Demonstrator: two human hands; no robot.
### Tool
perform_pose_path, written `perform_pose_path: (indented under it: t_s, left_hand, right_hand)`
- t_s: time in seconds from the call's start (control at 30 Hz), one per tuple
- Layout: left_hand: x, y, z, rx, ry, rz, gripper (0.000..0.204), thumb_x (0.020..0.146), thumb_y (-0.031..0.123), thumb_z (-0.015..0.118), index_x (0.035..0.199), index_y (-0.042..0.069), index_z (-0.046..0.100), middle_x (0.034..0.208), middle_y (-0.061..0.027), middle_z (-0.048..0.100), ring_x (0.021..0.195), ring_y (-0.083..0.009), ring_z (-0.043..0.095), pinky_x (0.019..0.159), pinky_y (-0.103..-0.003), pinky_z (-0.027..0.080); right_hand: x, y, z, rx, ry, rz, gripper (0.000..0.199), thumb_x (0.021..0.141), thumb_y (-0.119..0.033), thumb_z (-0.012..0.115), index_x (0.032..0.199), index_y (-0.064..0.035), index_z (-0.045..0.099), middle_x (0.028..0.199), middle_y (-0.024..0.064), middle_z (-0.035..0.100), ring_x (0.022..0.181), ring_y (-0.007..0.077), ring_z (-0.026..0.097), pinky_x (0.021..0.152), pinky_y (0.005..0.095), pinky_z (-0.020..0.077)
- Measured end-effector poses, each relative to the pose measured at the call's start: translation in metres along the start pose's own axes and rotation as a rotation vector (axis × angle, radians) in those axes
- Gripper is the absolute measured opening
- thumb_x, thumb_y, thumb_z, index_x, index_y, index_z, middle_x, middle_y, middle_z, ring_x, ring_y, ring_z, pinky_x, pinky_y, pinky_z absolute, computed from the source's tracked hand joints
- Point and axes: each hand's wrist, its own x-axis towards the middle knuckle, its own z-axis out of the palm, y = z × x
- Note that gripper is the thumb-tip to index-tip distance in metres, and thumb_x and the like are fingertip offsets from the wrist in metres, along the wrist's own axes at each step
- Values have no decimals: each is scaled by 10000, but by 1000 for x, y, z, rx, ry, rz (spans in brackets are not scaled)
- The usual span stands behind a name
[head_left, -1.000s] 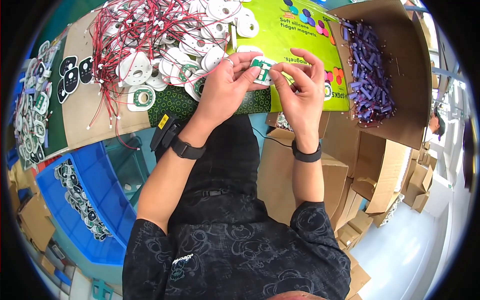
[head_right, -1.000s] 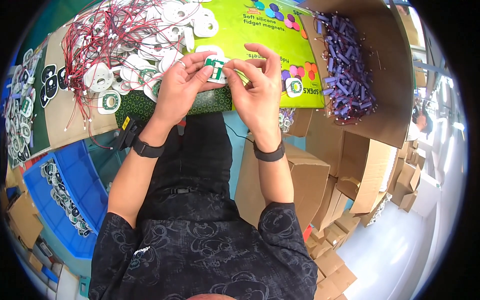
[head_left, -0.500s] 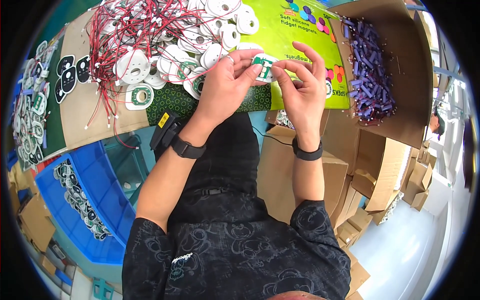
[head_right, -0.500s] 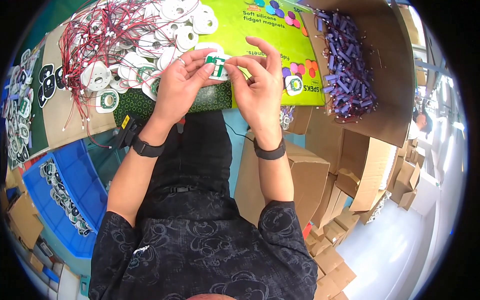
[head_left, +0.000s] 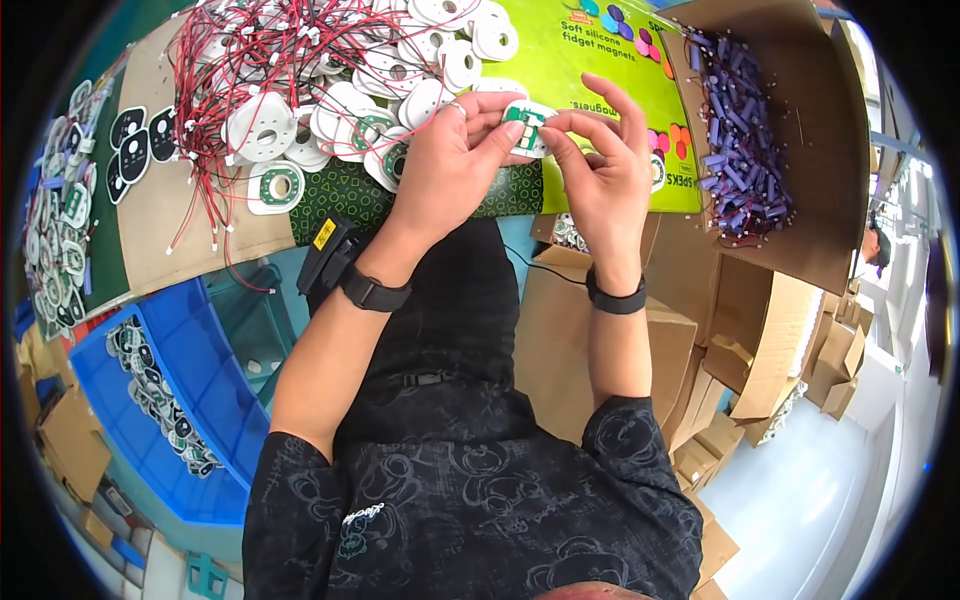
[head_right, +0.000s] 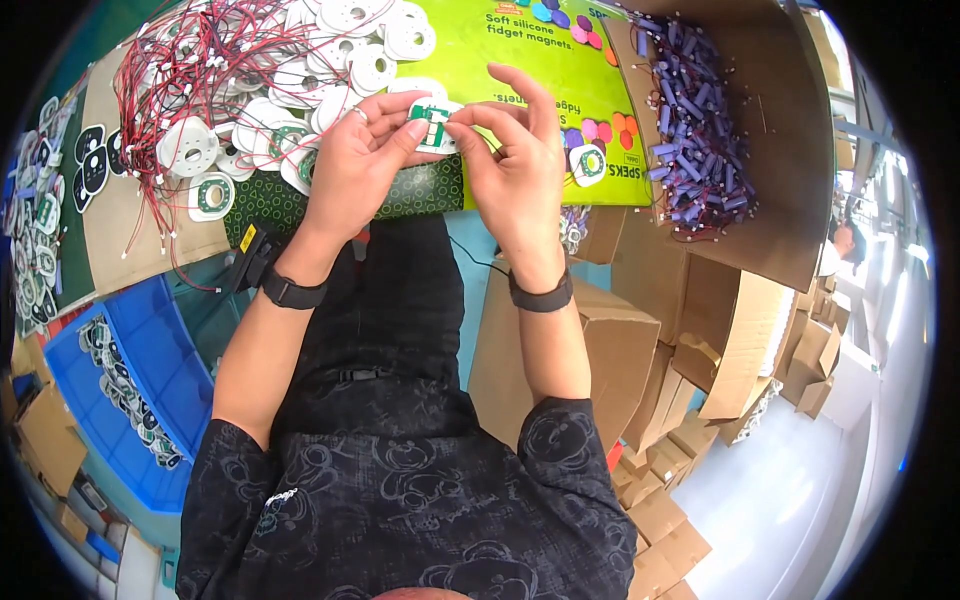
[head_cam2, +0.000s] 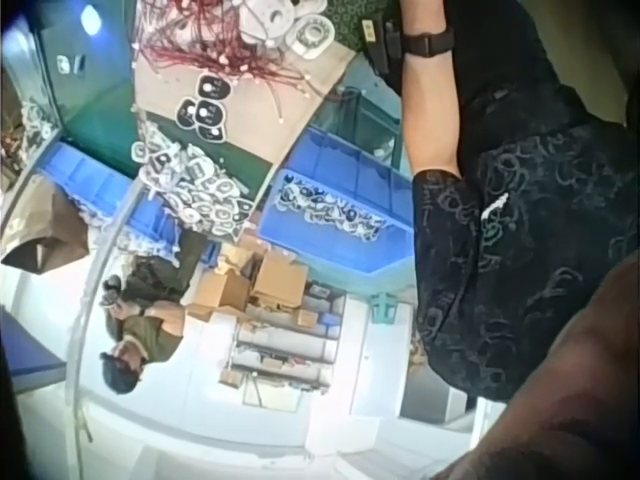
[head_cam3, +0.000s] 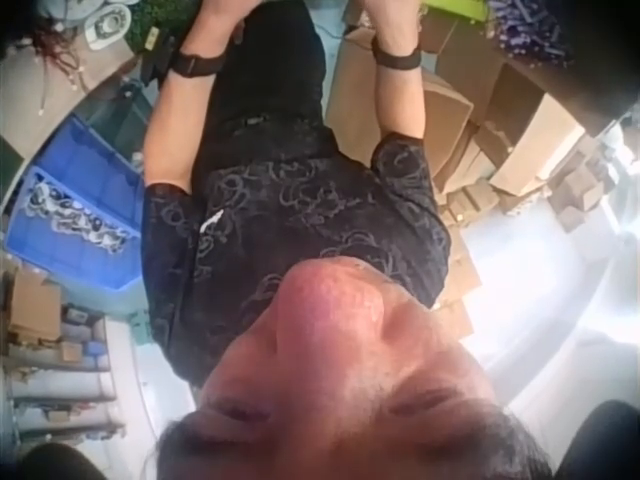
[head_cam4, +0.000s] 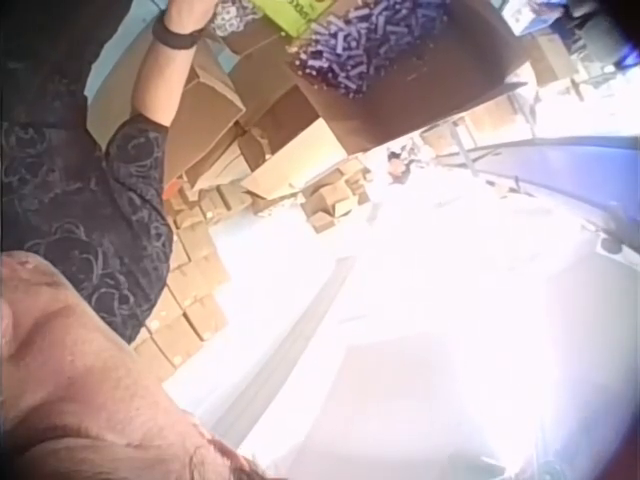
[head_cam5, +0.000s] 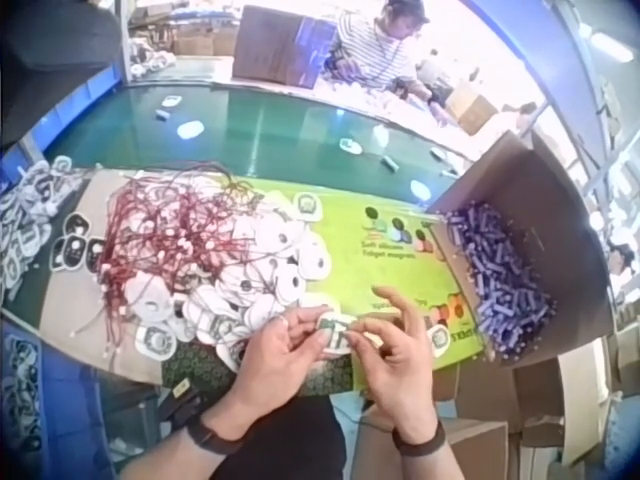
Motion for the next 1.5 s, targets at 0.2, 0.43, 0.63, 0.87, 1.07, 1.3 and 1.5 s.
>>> perform_pose_path:
  t_s: [0.2,0.43,0.63,0.87,1.07,1.3,1.5]
  left_hand:
    - [0,-3,-1,22,3,13,315,1007,50,583,1298,-64,549,1178,-130,664,1037,-150,668,869,-304,615]
    - [-1,3,0,59,2,-36,323,1002,47,591,1299,-72,549,1197,-133,662,1038,-151,668,866,-304,617]
    - [2,2,6,89,21,-14,323,998,33,587,1298,-80,546,1196,-154,660,1024,-168,674,856,-308,622]
    - [-4,2,7,65,84,8,314,1007,25,565,1306,-68,547,1171,-166,671,1026,-173,671,859,-308,604]
    - [-2,3,12,138,33,-6,332,1010,35,562,1330,-52,536,1204,-164,649,1059,-183,662,869,-320,602]
    - [-1,-6,11,186,18,32,325,1014,51,571,1318,-64,555,1178,-147,670,1013,-141,665,856,-290,590]
    - [-3,-7,9,154,23,37,319,1011,58,582,1308,-59,570,1123,-121,680,990,-127,666,847,-285,585]
  right_hand:
    - [-2,2,3,-36,-15,-93,107,836,-2,760,939,-26,743,1373,96,565,1000,166,680,686,246,558]
    - [5,-2,4,-8,-10,-181,60,825,50,709,872,15,697,1327,112,597,956,214,689,758,328,576]
    - [7,-1,2,34,-41,-177,52,833,69,677,874,37,674,1234,121,662,966,234,693,769,329,576]
    - [1,4,-4,114,-31,-144,158,846,3,714,1000,-19,688,1275,125,651,1052,258,670,859,350,548]
    - [12,72,-77,1,86,171,259,902,-69,662,1158,-38,684,1239,146,670,988,253,695,847,336,556]
    - [91,182,-108,-525,183,-11,205,861,-62,640,1045,-28,723,1069,185,690,965,363,659,861,421,533]
    - [118,203,-105,-699,76,-59,178,873,-85,642,1020,-25,724,997,185,693,968,392,636,850,448,511]
